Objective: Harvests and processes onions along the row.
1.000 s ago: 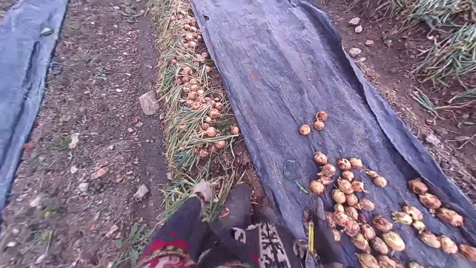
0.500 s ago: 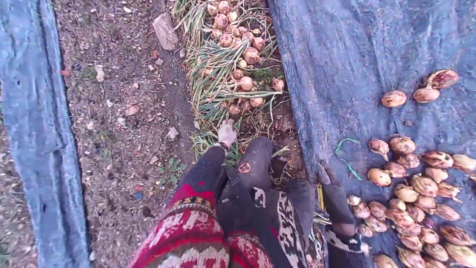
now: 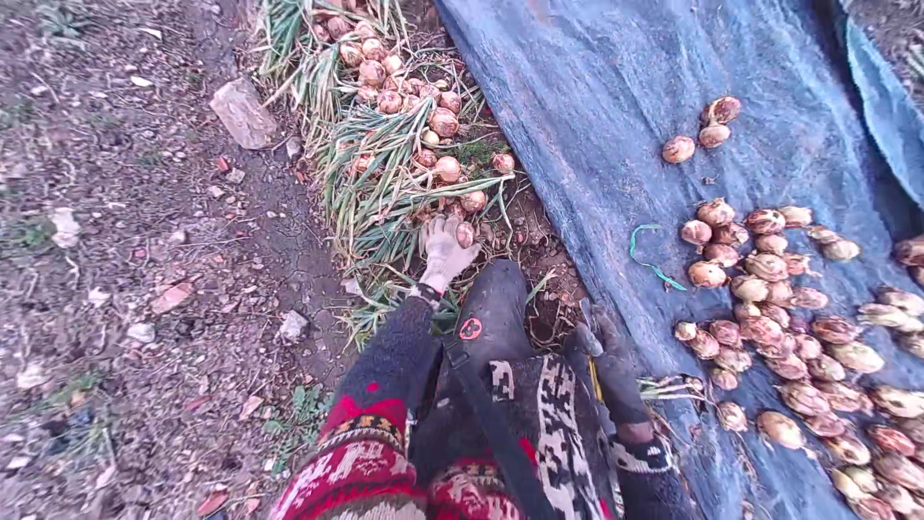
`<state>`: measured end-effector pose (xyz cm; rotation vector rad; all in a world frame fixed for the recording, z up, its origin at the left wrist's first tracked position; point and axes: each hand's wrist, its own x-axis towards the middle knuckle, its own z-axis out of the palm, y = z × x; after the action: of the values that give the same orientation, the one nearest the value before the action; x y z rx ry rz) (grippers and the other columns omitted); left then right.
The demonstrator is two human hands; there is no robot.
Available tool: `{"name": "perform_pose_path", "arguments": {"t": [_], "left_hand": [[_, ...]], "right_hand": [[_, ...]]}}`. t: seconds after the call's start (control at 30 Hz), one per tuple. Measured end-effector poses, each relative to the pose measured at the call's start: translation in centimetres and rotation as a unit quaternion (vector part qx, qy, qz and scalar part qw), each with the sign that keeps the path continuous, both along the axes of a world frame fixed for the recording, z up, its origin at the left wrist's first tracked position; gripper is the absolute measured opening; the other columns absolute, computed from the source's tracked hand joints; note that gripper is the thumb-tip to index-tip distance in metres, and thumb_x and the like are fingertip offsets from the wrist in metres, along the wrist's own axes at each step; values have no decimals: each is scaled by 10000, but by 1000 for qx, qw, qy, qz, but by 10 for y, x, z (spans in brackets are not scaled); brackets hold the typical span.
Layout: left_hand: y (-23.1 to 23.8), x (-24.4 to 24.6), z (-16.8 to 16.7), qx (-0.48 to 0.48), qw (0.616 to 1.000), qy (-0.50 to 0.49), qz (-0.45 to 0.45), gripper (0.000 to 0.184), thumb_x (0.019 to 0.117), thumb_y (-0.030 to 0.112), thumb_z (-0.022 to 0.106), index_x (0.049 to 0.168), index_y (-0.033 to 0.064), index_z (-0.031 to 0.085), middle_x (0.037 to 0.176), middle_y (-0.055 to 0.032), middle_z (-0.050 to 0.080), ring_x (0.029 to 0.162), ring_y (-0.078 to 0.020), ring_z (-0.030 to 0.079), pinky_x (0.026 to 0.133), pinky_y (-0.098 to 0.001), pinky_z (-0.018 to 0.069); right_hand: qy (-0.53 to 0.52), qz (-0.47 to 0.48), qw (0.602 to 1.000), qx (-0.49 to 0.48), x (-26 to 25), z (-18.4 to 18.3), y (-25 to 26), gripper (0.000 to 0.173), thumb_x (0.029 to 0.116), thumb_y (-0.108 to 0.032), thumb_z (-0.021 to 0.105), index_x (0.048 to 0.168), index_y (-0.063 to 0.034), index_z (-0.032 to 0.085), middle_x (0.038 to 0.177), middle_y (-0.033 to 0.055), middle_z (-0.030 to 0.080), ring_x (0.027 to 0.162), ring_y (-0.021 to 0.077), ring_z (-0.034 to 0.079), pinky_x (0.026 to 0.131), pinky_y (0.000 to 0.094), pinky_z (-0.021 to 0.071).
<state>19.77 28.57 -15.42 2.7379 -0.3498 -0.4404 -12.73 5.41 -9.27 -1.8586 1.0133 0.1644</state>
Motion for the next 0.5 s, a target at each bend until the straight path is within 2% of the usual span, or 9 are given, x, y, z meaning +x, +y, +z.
{"name": "perform_pose_path", "arguments": {"t": [0.03, 0.07, 0.1, 0.13, 0.17, 0.23, 0.33, 0.4, 0.5], "left_hand": [[-4, -18, 23, -85, 996, 20, -24, 930, 660, 604, 827, 1422, 134, 574, 1427, -123, 585, 1351, -264, 529, 1164, -485, 411], [-9, -36, 45, -170, 983, 58, -49, 937, 668, 559, 859, 1424, 98, 555, 1409, -116, 595, 1299, -210, 576, 1116, -423, 484], [-13, -56, 65, -240, 962, 102, -79, 944, 682, 532, 876, 1430, 67, 537, 1400, -116, 602, 1266, -179, 599, 1089, -389, 511], [-16, -77, 84, -289, 940, 148, -109, 934, 695, 524, 886, 1423, 55, 537, 1374, -110, 614, 1228, -157, 615, 1065, -368, 526], [-20, -97, 102, -315, 919, 191, -138, 906, 701, 525, 890, 1404, 65, 552, 1331, -93, 641, 1183, -137, 636, 1038, -362, 542], [-25, -137, 129, -305, 888, 267, -219, 830, 720, 516, 877, 1383, 108, 586, 1280, -65, 677, 1140, -130, 659, 1016, -391, 555], [-18, -188, 157, -268, 862, 324, -285, 829, 724, 471, 895, 1408, 132, 572, 1281, -62, 675, 1124, -146, 662, 1000, -420, 556], [-6, -211, 159, -272, 863, 307, -296, 838, 737, 446, 895, 1438, 135, 559, 1347, -55, 652, 1190, -133, 641, 1046, -402, 537], [8, -241, 151, -287, 886, 217, -291, 840, 723, 461, 899, 1418, 105, 589, 1374, -70, 634, 1247, -137, 608, 1091, -371, 507]], "right_hand": [[-26, 6, 1000, 4, 8, 15, 11, 683, 948, -605, 609, 1485, -189, 533, 1314, 62, 674, 1181, 150, 649, 1017, 438, 542], [-39, 13, 999, -7, 18, 33, 23, 694, 954, -596, 605, 1495, -169, 526, 1326, 72, 674, 1192, 162, 651, 1030, 445, 534], [-43, 20, 999, -21, 24, 52, 34, 709, 957, -597, 599, 1498, -144, 524, 1328, 99, 677, 1203, 195, 655, 1040, 480, 520], [-61, 26, 998, -19, 26, 66, 44, 721, 964, -587, 594, 1505, -118, 511, 1347, 113, 665, 1220, 194, 647, 1052, 468, 510], [-110, 23, 994, 17, 24, 73, 53, 726, 979, -553, 593, 1516, -79, 478, 1391, 114, 630, 1250, 143, 617, 1083, 382, 498], [-209, -1, 973, 101, 13, 80, 67, 695, 1001, -482, 569, 1504, -17, 457, 1385, 114, 616, 1199, 68, 615, 1032, 275, 515], [-274, -42, 951, 139, -15, 77, 84, 559, 1032, -425, 553, 1421, -23, 563, 1285, 74, 684, 1099, 54, 665, 960, 265, 562], [-297, -68, 944, 130, -37, 76, 93, 417, 1055, -313, 539, 1348, -31, 631, 1217, 60, 714, 1048, 62, 684, 925, 269, 580], [-333, -95, 922, 173, -60, 64, 105, 351, 1063, -224, 541, 1336, -35, 655, 1272, 70, 703, 1119, 108, 677, 976, 306, 566]]}}
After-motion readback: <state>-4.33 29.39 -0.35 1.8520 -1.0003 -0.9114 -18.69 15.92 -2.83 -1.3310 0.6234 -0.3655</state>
